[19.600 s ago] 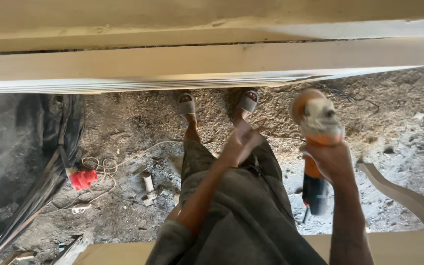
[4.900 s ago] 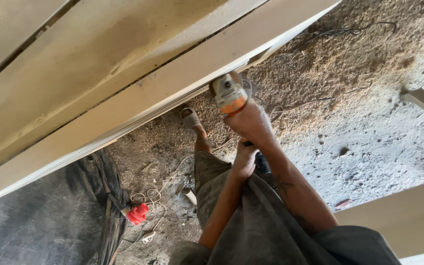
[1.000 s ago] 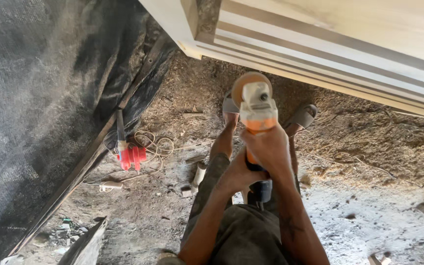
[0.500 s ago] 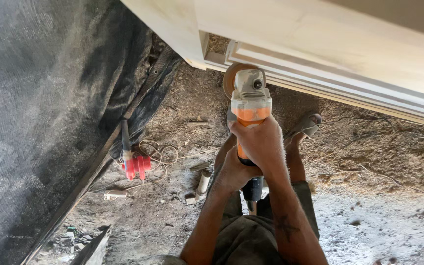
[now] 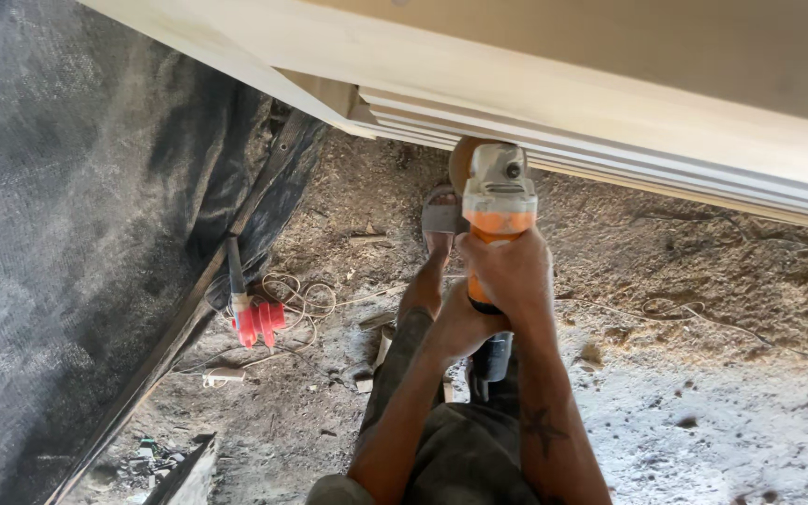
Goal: The person sands the inner grooves and surfaces of a wooden frame using a handheld power sander.
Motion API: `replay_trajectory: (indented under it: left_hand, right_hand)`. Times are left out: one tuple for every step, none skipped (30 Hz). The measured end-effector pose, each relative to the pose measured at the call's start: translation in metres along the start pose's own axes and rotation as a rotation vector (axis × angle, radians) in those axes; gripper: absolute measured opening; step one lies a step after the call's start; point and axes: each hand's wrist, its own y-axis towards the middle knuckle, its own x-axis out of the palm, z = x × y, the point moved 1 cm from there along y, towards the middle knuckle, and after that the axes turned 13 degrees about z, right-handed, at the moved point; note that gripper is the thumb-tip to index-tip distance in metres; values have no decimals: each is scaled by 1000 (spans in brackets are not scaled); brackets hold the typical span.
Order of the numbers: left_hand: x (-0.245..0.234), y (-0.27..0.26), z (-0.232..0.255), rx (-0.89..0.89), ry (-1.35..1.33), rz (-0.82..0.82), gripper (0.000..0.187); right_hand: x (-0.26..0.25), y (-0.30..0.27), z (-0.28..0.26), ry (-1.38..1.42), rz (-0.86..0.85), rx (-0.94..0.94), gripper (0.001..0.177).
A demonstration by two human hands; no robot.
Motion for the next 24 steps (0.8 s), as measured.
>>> replay_trajectory:
  left_hand:
    - [7,-1,-3,-12,6,-1,54]
    - [16,1,-6,-20,13,-9,54]
    - [25,3,-10,-27,21,-18,53]
    - [34,2,-14,-58,22,-27,51]
    - [42,3,-17,-89,24,-37,49]
    - [48,5,-21,-119,31,-55,47]
    - [54,6,-23,-95,-21,-76,47]
    - [61,7,-23,-72,-77,-83,48]
    - [63,7,-23,-48,-133,-90,48]
    - [61,6,-24,-77,-115,-73,47]
    - [58,6,-23,-105,-97,-56,45]
    - [53,3,-22,-139,-75,-42,44]
    - [47,1,-19,-121,11,-44,44]
    - [35,3,-14,-88,99,-48,45]
    - [23,5,-10,-56,187,-51,45]
    - [10,10,-6,-104,197,-44,45]
    - [-2,17,-2,-152,208,-36,45]
    - [-11,11,-3,-222,208,-12,45]
    - [-22,4,-4,-208,192,-9,46]
    - [-37,6,-4,-173,170,1,47]
    - [-50,8,-3,-138,149,11,48]
    - [-62,10,0,-122,79,-9,50]
    - [-74,12,4,-107,10,-30,52]
    - [-82,13,5,-91,-67,-43,55]
  right_hand:
    - [-6,2,7,-27,0,11,39]
    - [-13,7,14,-51,9,20,39]
    - [-19,12,21,-75,17,30,39]
    - [-26,16,28,-106,41,25,40]
    - [-31,20,34,-137,65,19,42]
    - [-36,23,39,-163,98,17,44]
    - [-42,25,44,-134,109,4,44]
    - [-47,27,47,-109,106,-14,45]
    - [-48,28,48,-83,104,-31,46]
    - [-45,27,49,-109,112,-8,47]
    - [-43,28,48,-134,120,14,47]
    - [-41,25,46,-158,128,44,48]
    - [-36,21,44,-154,115,64,47]
    - [-27,19,37,-143,107,73,46]
    - [-19,16,30,-132,99,82,44]
    - [-9,14,23,-100,95,114,45]
    - [2,13,15,-67,90,146,46]
    - [9,4,11,-51,64,187,47]
    - [15,-5,5,-67,93,132,47]
    - [26,-9,-4,-78,121,54,46]
    - [36,-13,-14,-88,150,-24,46]
    - [45,-18,-25,-38,131,5,48]
    - [52,-23,-35,12,112,33,49]
    - [58,-28,-41,57,85,54,51]
